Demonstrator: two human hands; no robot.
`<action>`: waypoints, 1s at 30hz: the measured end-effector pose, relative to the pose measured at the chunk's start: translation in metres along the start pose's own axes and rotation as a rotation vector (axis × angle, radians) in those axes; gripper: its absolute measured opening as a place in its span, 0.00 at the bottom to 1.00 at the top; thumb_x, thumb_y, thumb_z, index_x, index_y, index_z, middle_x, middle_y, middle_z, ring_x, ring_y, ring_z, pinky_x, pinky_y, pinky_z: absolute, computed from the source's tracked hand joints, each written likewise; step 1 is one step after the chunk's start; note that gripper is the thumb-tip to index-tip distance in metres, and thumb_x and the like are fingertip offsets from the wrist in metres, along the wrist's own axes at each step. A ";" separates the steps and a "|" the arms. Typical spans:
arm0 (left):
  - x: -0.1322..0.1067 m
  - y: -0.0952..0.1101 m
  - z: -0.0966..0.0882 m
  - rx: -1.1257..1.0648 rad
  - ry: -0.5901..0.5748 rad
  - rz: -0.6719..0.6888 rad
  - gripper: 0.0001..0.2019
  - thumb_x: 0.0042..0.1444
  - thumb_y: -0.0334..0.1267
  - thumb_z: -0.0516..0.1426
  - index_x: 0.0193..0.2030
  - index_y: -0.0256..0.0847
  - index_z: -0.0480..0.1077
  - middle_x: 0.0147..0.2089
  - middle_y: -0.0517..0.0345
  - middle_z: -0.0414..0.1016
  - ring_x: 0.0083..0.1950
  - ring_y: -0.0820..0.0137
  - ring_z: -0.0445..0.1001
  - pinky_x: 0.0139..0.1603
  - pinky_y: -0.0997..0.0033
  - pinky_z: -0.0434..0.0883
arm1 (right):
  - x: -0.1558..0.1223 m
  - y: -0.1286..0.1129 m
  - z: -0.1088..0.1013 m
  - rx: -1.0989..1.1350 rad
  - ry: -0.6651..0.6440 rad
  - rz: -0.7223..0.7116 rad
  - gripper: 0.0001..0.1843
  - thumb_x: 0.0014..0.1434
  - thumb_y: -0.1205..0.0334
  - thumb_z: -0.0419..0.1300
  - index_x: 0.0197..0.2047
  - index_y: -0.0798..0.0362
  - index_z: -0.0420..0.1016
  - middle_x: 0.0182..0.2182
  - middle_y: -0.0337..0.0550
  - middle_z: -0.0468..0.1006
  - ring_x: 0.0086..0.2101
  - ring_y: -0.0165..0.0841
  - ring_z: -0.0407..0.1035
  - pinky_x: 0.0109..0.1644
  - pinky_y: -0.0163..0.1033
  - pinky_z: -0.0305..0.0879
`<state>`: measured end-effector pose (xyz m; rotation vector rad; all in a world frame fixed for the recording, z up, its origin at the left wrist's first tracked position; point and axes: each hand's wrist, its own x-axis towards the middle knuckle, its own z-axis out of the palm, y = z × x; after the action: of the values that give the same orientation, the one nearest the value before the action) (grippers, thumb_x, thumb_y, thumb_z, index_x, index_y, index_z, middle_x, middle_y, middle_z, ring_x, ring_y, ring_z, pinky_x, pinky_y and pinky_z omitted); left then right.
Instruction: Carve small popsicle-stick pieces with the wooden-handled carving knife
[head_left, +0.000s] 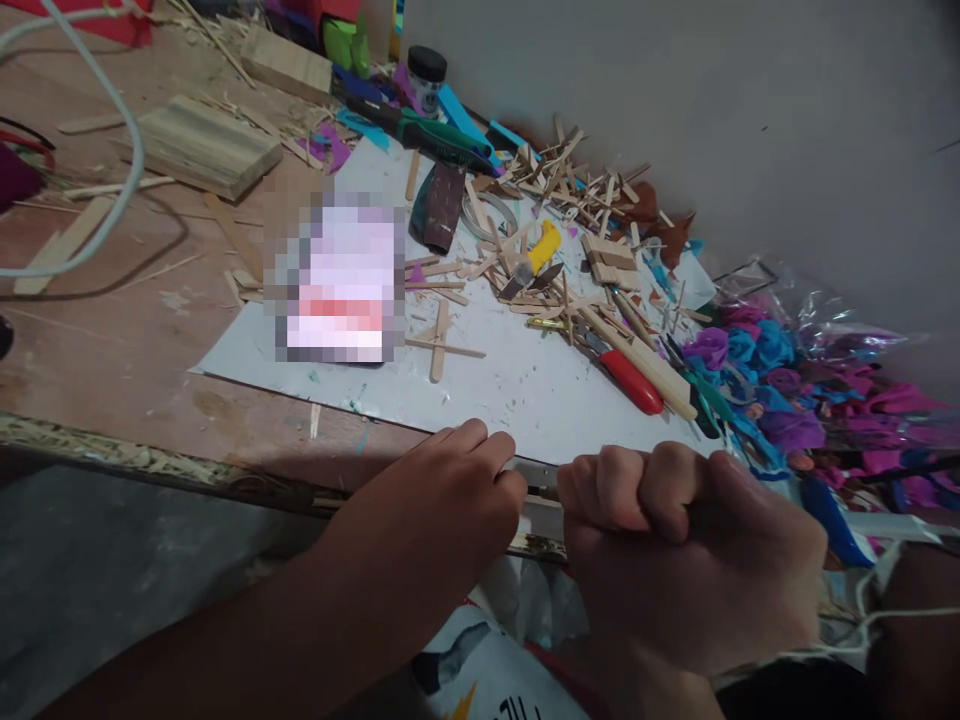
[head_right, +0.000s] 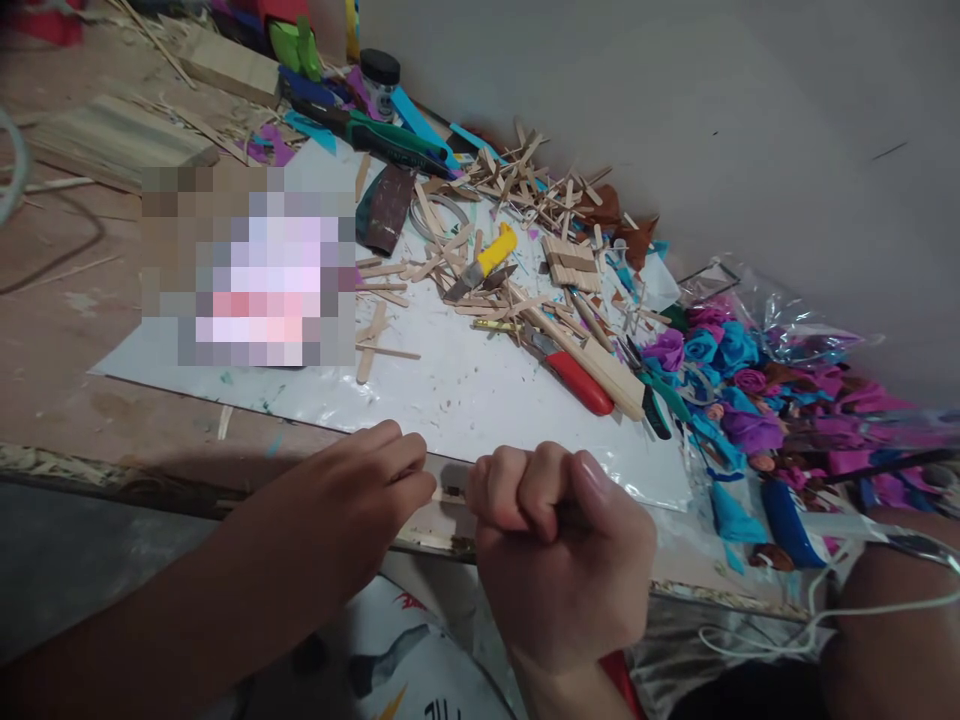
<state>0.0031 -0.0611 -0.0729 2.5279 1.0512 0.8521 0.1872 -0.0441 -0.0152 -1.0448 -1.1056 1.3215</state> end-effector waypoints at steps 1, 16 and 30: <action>0.000 0.000 0.000 0.000 0.003 0.003 0.15 0.45 0.19 0.68 0.30 0.42 0.72 0.34 0.60 0.72 0.38 0.63 0.67 0.40 0.58 0.66 | -0.001 0.001 0.004 0.027 0.033 -0.007 0.36 0.66 0.44 0.69 0.18 0.50 0.53 0.15 0.29 0.51 0.18 0.26 0.51 0.25 0.35 0.68; -0.001 0.003 -0.002 -0.077 -0.004 -0.020 0.06 0.61 0.23 0.71 0.38 0.37 0.82 0.42 0.55 0.81 0.47 0.59 0.76 0.51 0.58 0.77 | -0.013 0.016 0.011 0.064 0.177 -0.052 0.32 0.64 0.48 0.69 0.20 0.50 0.56 0.16 0.29 0.52 0.19 0.27 0.53 0.26 0.37 0.65; 0.003 0.007 -0.004 -0.025 -0.211 -0.074 0.11 0.65 0.22 0.70 0.38 0.40 0.77 0.40 0.59 0.78 0.44 0.62 0.74 0.49 0.62 0.74 | -0.017 0.017 0.005 0.208 0.152 -0.050 0.32 0.71 0.45 0.61 0.21 0.50 0.52 0.17 0.29 0.47 0.21 0.27 0.46 0.28 0.36 0.62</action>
<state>0.0061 -0.0639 -0.0653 2.4762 1.0502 0.5602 0.1803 -0.0614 -0.0314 -0.9411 -0.8555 1.2658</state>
